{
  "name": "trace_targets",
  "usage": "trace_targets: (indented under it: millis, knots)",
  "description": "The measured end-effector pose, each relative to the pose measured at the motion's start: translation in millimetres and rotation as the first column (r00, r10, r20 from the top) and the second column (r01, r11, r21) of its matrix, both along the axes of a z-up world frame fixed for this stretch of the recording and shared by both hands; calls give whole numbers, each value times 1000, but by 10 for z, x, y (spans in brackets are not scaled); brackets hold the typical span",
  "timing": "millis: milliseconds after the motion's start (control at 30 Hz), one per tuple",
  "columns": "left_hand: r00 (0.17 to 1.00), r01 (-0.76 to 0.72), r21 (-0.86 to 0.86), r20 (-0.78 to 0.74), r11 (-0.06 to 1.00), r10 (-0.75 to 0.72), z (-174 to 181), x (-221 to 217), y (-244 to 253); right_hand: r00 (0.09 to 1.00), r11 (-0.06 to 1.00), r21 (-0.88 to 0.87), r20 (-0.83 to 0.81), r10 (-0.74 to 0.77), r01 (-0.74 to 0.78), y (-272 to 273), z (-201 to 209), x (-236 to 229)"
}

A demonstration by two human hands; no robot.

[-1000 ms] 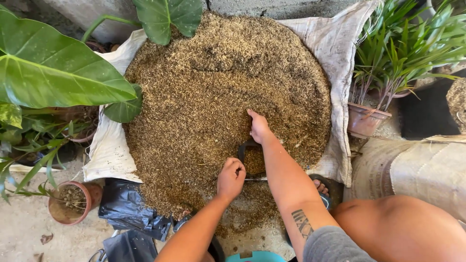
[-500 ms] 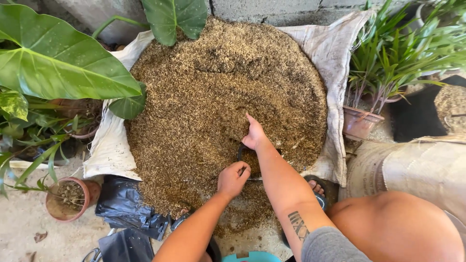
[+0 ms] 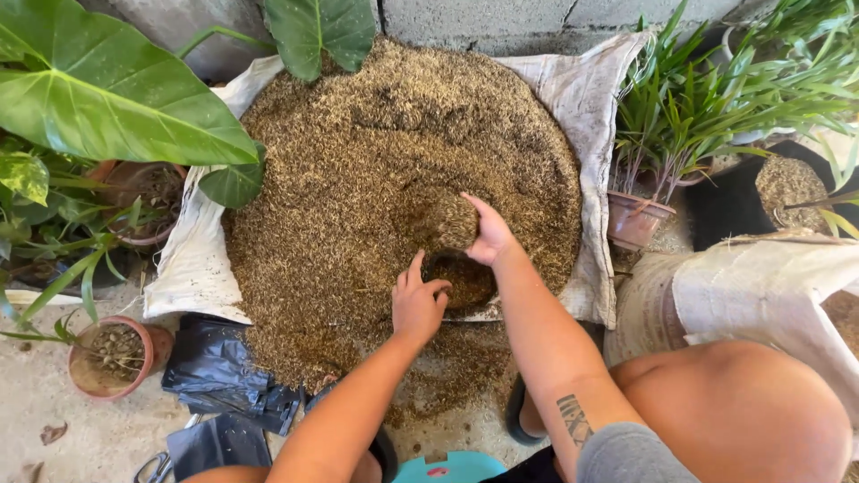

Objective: Filling a small plastic pot with soil mixture and planting a seedling into it.

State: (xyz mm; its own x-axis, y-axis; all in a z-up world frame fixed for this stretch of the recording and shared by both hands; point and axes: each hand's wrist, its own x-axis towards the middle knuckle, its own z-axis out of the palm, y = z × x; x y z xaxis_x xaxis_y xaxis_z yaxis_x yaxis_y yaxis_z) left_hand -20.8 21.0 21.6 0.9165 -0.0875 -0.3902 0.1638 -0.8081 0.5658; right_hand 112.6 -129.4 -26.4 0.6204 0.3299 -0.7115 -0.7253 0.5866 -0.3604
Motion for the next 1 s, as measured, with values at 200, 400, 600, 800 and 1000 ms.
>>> trace_targets:
  millis: [200, 400, 600, 800, 1000]
  knots:
    - [976, 219, 164, -58, 962, -212, -357, 139, -40, 984, 982, -60, -26, 178, -179, -398, -343, -297]
    - [959, 207, -37, -188, 978, -210, -420, 330, -150, 964, 986, -46, -221, 147, -161, -185, -112, -885]
    - [951, 222, 6, -224, 975, -215, -53, 319, -224, 966, 992, -123, -257, 3, -36, -360, -1220, -870]
    - [943, 235, -50, -229, 971, -240, 64, 280, -210, 941, 976, -93, -260, -217, 199, -33, -989, -762]
    - [956, 173, -71, -227, 982, -185, 104, 218, -255, 886, 919, 0, -263, -381, 395, -146, -1343, -818]
